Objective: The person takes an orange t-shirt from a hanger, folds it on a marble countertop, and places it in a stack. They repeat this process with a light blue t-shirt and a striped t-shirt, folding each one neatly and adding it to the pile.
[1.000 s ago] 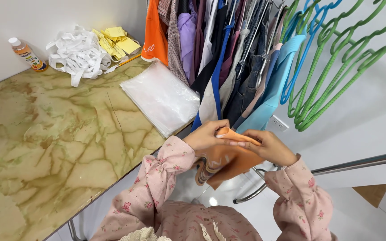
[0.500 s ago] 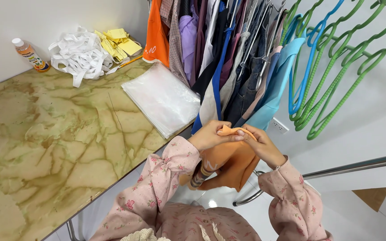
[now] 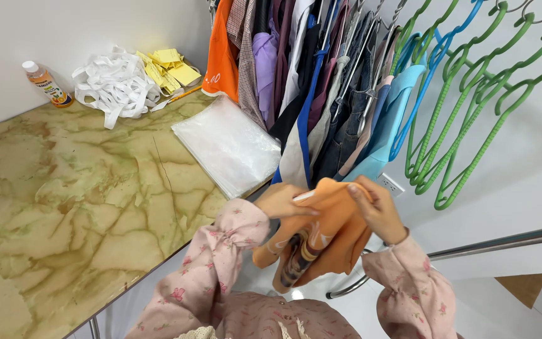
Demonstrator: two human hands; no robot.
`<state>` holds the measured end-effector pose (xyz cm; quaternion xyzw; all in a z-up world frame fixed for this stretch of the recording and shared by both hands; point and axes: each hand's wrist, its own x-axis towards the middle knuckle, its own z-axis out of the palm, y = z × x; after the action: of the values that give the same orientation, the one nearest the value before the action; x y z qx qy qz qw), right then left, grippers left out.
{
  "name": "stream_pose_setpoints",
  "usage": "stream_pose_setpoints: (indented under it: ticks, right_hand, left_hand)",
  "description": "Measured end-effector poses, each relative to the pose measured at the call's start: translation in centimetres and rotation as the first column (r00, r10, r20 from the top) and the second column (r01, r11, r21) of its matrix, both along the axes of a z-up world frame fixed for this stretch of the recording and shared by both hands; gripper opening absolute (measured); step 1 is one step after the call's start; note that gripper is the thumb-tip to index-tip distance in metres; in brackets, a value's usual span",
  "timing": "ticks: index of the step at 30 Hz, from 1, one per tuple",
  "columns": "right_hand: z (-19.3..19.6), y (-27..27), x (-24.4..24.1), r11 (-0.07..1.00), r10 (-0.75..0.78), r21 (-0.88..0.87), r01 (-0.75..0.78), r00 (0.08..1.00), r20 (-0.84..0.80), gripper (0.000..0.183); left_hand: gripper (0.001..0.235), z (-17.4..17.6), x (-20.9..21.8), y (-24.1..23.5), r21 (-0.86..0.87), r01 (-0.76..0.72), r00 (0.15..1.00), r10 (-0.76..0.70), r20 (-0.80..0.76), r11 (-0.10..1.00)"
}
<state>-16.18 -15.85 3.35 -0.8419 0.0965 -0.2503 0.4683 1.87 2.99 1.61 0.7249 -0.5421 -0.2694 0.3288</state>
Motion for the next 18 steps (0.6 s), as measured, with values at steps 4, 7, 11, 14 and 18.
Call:
stream_pose_setpoints:
  ticks: [4, 7, 11, 14, 18]
  right_hand:
    - [0.5, -3.0, -2.2, 0.988, -0.085, -0.125, 0.086, 0.996, 0.014, 0.022]
    - [0.6, -4.8, -3.4, 0.96, -0.144, -0.243, 0.136, 0.989, -0.015, 0.02]
    - [-0.5, -6.9, -4.2, 0.889, -0.217, -0.42, 0.181, 0.975, -0.039, 0.016]
    - [-1.2, -8.0, -4.6, 0.829, -0.268, -0.521, 0.202, 0.962, -0.054, 0.015]
    - [0.8, -7.0, -4.9, 0.718, -0.344, -0.653, 0.241, 0.938, -0.032, 0.01]
  left_hand:
    - [0.045, -4.2, 4.0, 2.4, 0.09, -0.035, 0.996, 0.027, 0.08, 0.995]
    - [0.039, -8.4, 7.7, 4.7, 0.105, -0.162, 0.974, 0.142, 0.176, 0.981]
    - [0.028, -8.4, 9.7, 7.1, 0.092, -0.267, 0.963, 0.263, 0.056, 0.959]
    - [0.02, -10.1, 11.8, 7.4, -0.081, -0.317, 0.947, 0.32, 0.032, 0.945]
    - [0.028, -7.5, 10.5, 7.8, -0.496, -0.44, 0.871, 0.49, -0.034, 0.748]
